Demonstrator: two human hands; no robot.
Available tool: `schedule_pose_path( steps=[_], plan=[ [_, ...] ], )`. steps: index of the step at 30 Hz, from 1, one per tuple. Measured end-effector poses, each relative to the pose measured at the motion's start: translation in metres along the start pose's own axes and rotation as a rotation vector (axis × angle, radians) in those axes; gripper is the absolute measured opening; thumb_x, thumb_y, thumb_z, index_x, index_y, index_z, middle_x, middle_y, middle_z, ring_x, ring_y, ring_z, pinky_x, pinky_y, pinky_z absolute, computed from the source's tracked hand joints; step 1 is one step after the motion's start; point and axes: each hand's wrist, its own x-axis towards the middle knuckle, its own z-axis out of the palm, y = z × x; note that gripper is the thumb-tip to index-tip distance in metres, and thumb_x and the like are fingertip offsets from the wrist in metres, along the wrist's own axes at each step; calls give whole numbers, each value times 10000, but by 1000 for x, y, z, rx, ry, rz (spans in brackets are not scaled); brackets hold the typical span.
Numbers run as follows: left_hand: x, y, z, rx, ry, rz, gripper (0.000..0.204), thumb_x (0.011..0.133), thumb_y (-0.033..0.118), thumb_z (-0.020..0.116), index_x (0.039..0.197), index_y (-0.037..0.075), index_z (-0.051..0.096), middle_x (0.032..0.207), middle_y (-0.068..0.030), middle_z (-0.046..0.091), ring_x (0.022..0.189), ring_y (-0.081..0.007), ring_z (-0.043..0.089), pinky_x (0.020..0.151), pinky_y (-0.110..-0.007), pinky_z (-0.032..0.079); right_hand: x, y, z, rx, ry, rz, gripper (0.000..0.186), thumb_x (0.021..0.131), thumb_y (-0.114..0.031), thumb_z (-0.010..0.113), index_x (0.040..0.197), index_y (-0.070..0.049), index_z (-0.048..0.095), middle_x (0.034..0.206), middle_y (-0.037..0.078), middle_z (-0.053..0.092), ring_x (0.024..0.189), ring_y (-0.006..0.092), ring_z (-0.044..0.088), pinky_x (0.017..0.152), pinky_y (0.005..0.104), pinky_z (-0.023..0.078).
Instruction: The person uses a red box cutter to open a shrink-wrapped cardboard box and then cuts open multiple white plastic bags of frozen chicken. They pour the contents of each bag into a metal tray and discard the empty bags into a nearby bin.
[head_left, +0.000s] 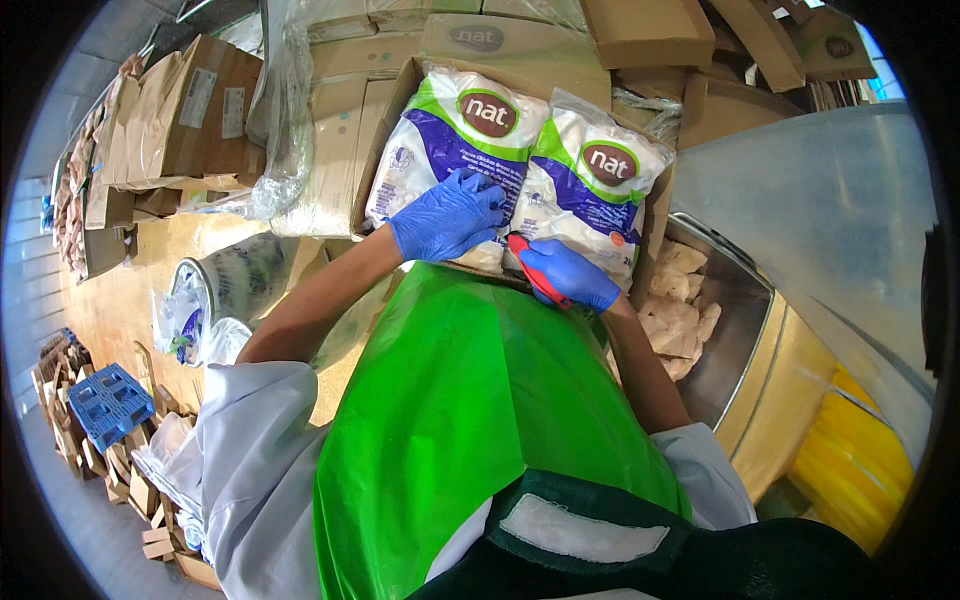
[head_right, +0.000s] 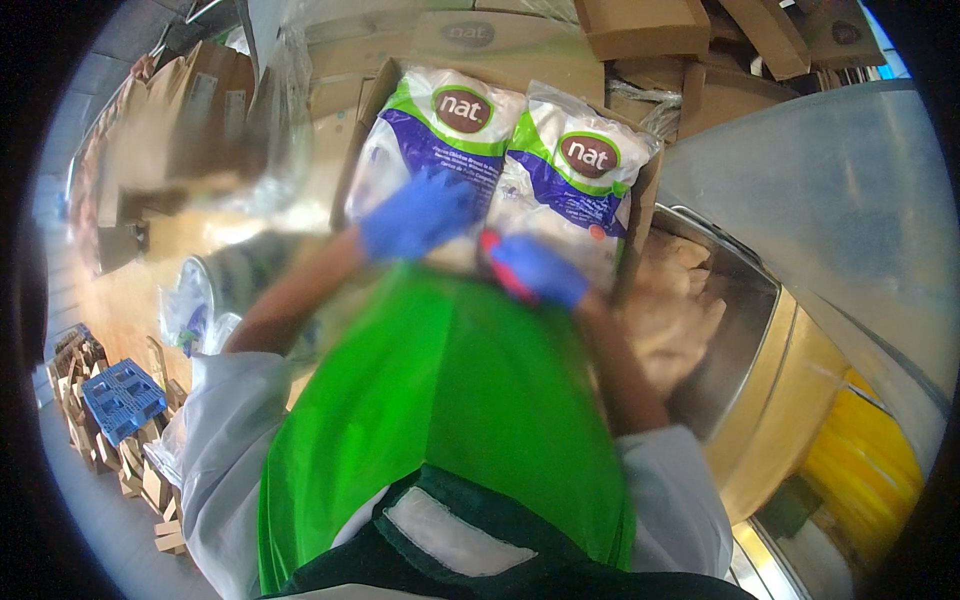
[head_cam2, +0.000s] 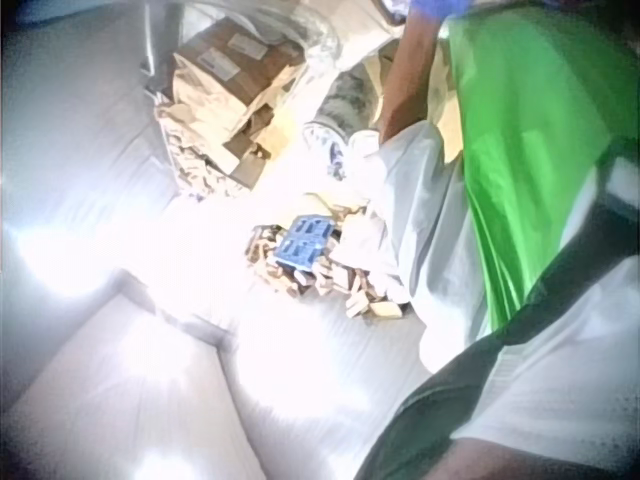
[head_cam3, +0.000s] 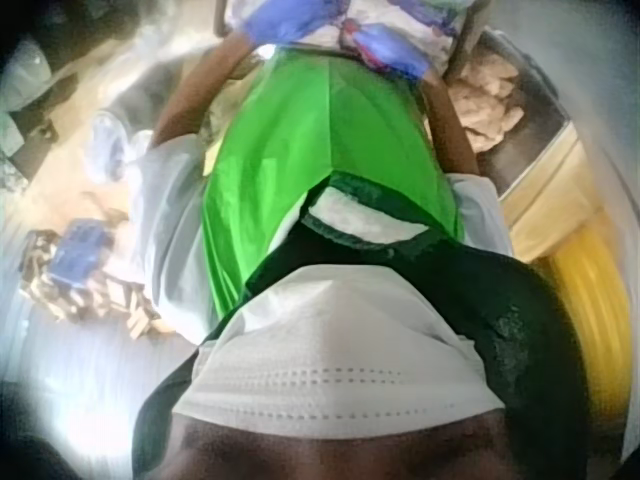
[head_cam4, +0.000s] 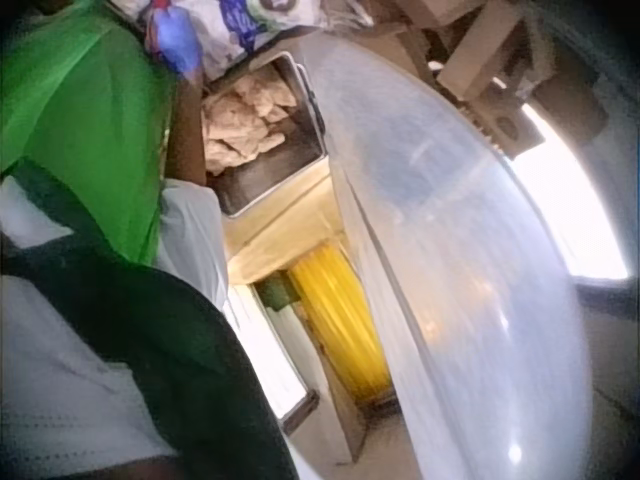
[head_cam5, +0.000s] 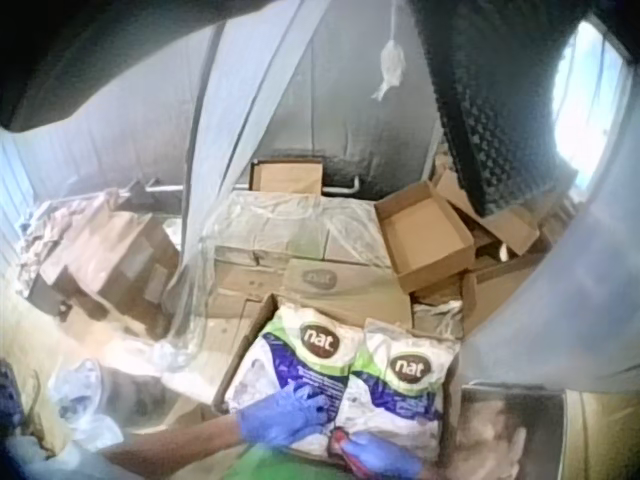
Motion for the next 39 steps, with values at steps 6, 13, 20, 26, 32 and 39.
schedule_pose_path(
  steps=[6, 13, 20, 26, 32, 39],
  plan=[
    [3, -14, -5, 29, 27, 27, 241, 877, 286, 531, 887, 91, 672, 930, -106, 562, 1029, -297, 469, 864, -438, 361, 0, -9, 4, 29, 66, 105, 443, 977, -345, 399, 725, -33, 588, 569, 94, 551, 483, 197, 521, 485, 392, 410],
    [-5, -20, -16, -338, 144, 13, 166, 867, 214, 573, 844, 64, 638, 803, -118, 613, 790, -331, 563, 786, -416, 396, 16, -37, 18, 0, 190, 143, 330, 969, -302, 460, 900, 14, 525, 601, 104, 558, 472, 213, 556, 476, 359, 435],
    [-2, -23, -46, -275, 95, 18, 161, 878, 212, 587, 840, 58, 612, 808, -127, 606, 820, -352, 560, 769, -447, 424, -18, -48, 15, -56, 415, -230, 310, 980, -307, 409, 832, -53, 509, 547, 98, 499, 488, 244, 512, 489, 421, 408],
    [-10, -23, -23, -335, 182, -2, 137, 857, 210, 580, 863, 79, 619, 824, -136, 605, 823, -347, 572, 753, -434, 427, -6, -67, 12, 104, 165, 32, 295, 981, -277, 423, 906, -14, 533, 607, 81, 543, 487, 175, 534, 462, 321, 410],
    [-14, -8, -12, -364, 285, -36, 116, 830, 171, 574, 877, 76, 621, 821, -112, 613, 806, -336, 573, 726, -431, 421, -21, -90, -32, -47, 31, 77, 215, 966, -176, 446, 929, -2, 566, 701, 135, 545, 618, 263, 489, 602, 411, 420],
    [-28, -13, -5, -354, 244, 6, 157, 731, 113, 593, 879, 89, 639, 814, -98, 604, 797, -311, 582, 698, -404, 403, 111, -78, -110, -1234, 391, -728, 246, 832, -149, 567, 1074, -109, 561, 965, 106, 614, 736, 273, 611, 640, 392, 484]
  ],
)
